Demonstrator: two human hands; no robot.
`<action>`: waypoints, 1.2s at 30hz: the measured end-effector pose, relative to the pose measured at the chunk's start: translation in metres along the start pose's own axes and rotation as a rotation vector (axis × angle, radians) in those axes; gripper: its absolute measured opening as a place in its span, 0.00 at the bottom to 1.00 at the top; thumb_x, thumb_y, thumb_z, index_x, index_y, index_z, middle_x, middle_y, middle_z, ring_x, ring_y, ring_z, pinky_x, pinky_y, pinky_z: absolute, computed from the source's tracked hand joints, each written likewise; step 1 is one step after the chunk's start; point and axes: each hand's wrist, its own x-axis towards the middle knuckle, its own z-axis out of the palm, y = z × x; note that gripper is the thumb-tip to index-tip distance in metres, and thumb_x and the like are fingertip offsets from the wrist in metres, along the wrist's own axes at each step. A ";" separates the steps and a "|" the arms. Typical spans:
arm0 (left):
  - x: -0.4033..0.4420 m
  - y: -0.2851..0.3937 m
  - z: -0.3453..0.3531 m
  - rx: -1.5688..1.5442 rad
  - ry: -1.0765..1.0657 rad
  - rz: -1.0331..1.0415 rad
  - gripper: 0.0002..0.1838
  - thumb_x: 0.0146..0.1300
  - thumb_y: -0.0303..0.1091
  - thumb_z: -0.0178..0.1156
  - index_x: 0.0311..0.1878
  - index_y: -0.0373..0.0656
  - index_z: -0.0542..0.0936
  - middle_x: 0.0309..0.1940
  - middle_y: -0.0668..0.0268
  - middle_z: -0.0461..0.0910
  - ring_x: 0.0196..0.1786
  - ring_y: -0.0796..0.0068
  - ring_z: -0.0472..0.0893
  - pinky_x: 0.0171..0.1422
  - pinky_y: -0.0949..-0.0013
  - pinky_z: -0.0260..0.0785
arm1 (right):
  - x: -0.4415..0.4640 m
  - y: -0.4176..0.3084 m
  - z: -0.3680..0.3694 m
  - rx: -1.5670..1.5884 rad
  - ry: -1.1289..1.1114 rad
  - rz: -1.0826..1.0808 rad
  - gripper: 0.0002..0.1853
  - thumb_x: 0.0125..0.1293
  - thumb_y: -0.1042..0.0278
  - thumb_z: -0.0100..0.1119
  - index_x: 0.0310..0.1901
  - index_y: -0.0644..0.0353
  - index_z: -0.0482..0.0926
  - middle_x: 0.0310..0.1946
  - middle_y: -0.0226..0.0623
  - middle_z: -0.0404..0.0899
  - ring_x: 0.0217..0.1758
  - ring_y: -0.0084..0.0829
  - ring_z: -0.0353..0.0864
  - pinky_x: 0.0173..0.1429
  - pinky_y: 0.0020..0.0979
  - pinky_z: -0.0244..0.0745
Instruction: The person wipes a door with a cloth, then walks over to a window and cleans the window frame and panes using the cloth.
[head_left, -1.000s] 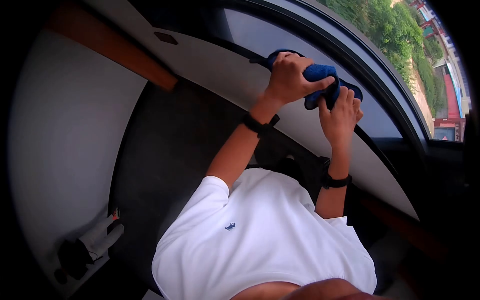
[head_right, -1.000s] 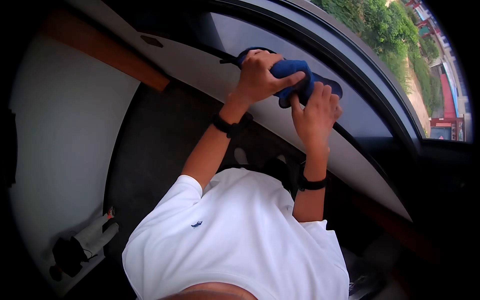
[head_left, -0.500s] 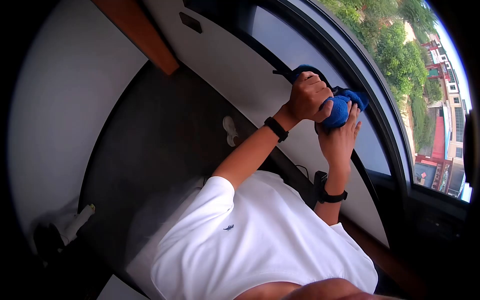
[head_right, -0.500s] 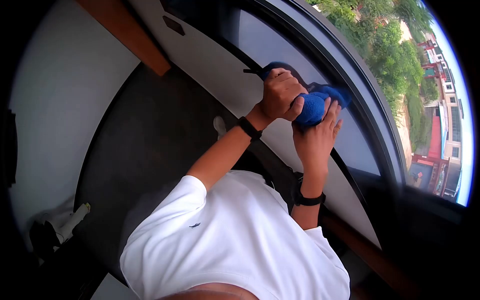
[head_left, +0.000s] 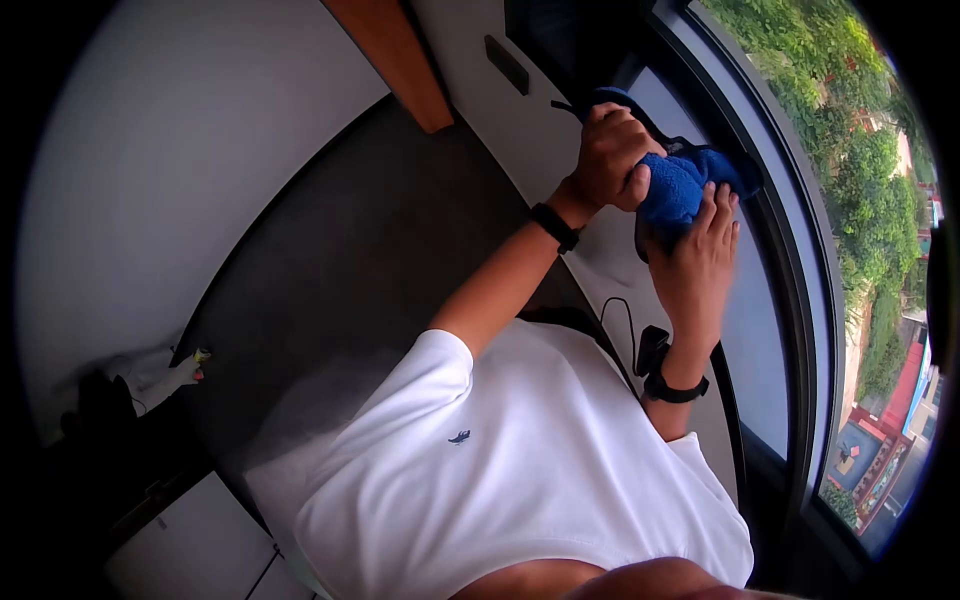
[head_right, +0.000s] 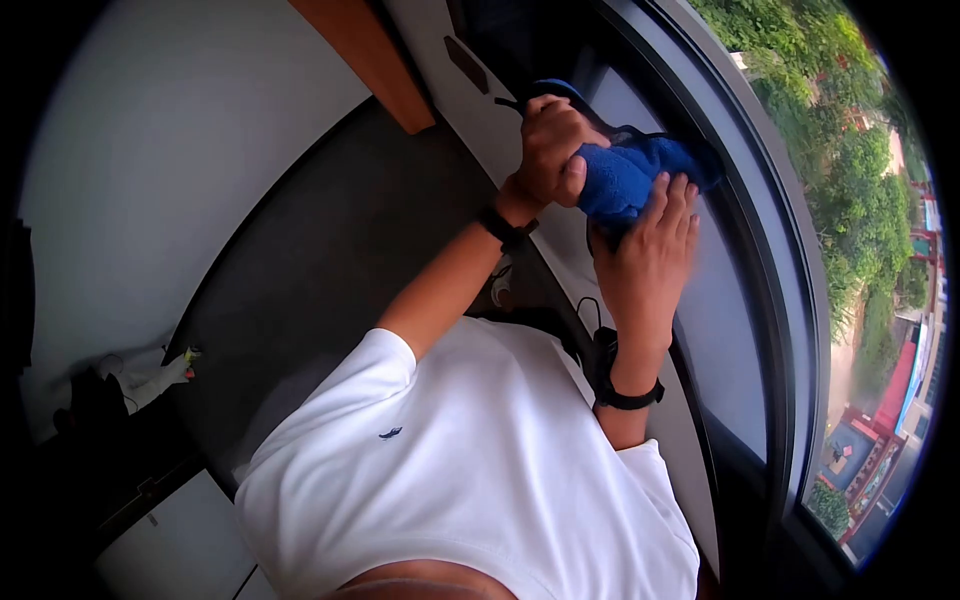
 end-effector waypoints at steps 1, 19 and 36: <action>0.000 -0.007 -0.011 0.038 0.007 -0.025 0.20 0.63 0.47 0.43 0.30 0.44 0.81 0.26 0.62 0.80 0.33 0.60 0.79 0.57 0.56 0.64 | -0.002 -0.007 0.003 0.004 -0.009 -0.053 0.44 0.57 0.60 0.70 0.71 0.71 0.62 0.72 0.59 0.62 0.78 0.56 0.60 0.79 0.53 0.55; 0.000 -0.002 -0.105 0.258 -0.123 -0.267 0.19 0.69 0.41 0.44 0.41 0.41 0.83 0.39 0.60 0.85 0.46 0.61 0.81 0.60 0.57 0.63 | 0.016 -0.083 0.010 0.182 -0.060 -0.263 0.33 0.62 0.55 0.67 0.62 0.72 0.71 0.65 0.58 0.71 0.70 0.51 0.71 0.77 0.52 0.59; 0.008 0.015 -0.069 0.162 -0.734 -0.132 0.24 0.67 0.39 0.51 0.59 0.33 0.81 0.59 0.51 0.82 0.65 0.56 0.78 0.73 0.53 0.61 | -0.011 -0.082 0.015 0.488 0.060 0.391 0.14 0.58 0.65 0.59 0.39 0.68 0.73 0.34 0.54 0.76 0.38 0.58 0.77 0.44 0.50 0.73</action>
